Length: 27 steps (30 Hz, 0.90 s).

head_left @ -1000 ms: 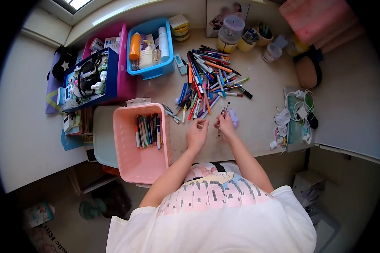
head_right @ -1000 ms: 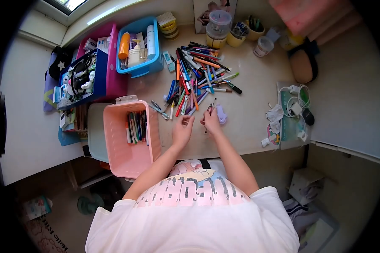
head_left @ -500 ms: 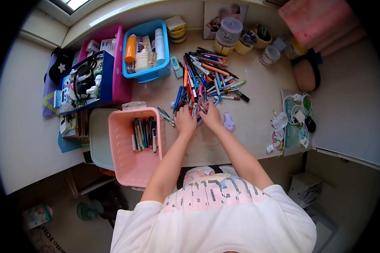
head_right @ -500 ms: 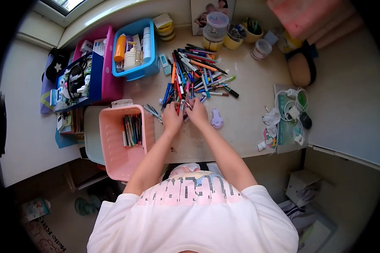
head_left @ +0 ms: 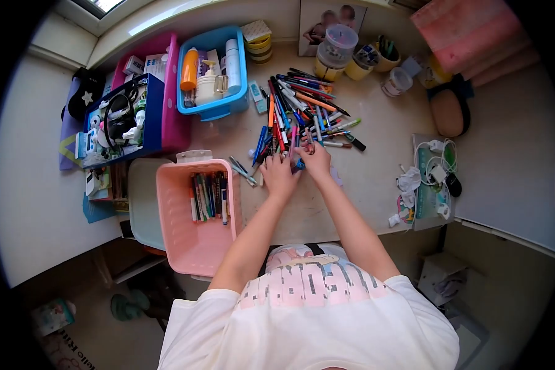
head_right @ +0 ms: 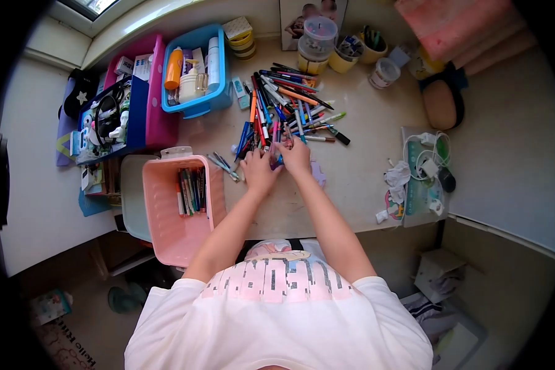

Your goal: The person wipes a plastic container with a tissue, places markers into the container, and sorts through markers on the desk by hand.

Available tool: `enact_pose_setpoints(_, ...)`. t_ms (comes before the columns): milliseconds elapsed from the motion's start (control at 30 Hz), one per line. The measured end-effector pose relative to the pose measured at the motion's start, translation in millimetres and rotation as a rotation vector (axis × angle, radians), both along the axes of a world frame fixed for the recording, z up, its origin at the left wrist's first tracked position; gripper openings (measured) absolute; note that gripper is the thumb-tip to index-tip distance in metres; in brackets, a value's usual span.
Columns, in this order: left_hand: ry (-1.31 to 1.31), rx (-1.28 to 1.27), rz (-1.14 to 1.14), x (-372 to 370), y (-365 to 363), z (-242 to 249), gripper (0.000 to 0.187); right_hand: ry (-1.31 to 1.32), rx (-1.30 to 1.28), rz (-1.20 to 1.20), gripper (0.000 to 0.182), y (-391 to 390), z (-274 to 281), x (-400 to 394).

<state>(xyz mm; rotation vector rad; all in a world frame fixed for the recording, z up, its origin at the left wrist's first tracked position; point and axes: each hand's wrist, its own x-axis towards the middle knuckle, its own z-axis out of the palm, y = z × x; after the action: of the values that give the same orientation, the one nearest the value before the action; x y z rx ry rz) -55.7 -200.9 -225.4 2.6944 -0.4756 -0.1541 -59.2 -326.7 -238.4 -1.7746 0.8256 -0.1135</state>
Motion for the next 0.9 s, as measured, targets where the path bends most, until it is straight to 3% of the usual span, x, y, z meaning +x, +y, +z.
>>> enact_pose_setpoints(67, -0.019, -0.011, -0.007, -9.4, 3.0, -3.7, 0.033, 0.084, -0.32, 0.144, 0.041, 10.7, 7.0, 12.5)
enact_pose_setpoints(267, -0.02, -0.112, 0.138, -20.5, 12.4, 2.0, 0.05, 0.173, -0.289, 0.05, 0.041, 10.4, -15.0, 30.9)
enact_pose_setpoints(333, -0.027, -0.144, 0.179, -16.4, 16.4, 1.6, 0.053, 0.231, 0.159, 0.105, 0.041, -3.1, 12.2, 28.0)
enact_pose_setpoints(367, -0.035, -0.175, 0.219, -13.7, 19.0, 1.4, 0.056, 0.103, -0.031, 0.092, 0.035, -6.3, -16.6, 23.5)
enact_pose_setpoints(400, -0.035, -0.175, 0.221, -10.2, 21.4, 1.9, 0.056, 0.104, -0.032, 0.094, 0.035, -12.8, -11.0, 18.3)
enact_pose_setpoints(467, 0.049, -0.16, 0.251, -4.0, 24.0, 2.5, 0.055, -0.002, 0.454, 0.071, 0.022, -26.0, 7.4, -1.3)
enact_pose_setpoints(567, 0.073, -0.124, 0.242, -1.1, 22.3, 3.9, 0.052, 0.066, 0.586, 0.146, 0.018, -50.9, 20.7, -34.3)
enact_pose_setpoints(667, 0.1, -0.094, 0.216, 2.1, 21.0, 5.1, 0.05, 0.077, 0.443, 0.136, 0.022, -57.5, 26.1, -58.5)
enact_pose_setpoints(700, 0.107, -0.067, 0.196, 2.3, 21.0, 5.2, 0.05, 0.054, 0.562, 0.062, 0.018, -54.4, 35.3, -62.3)
enact_pose_setpoints(833, 0.056, -0.112, 0.192, 2.9, 24.8, -3.6, 0.04, 0.079, 0.65, 0.017, 0.018, -48.8, 71.1, -70.1)
enact_pose_setpoints(900, 0.288, -0.296, 0.312, 4.7, 27.4, -5.2, 0.031, 0.124, 0.365, 0.066, 0.02, -53.7, 61.5, -75.5)
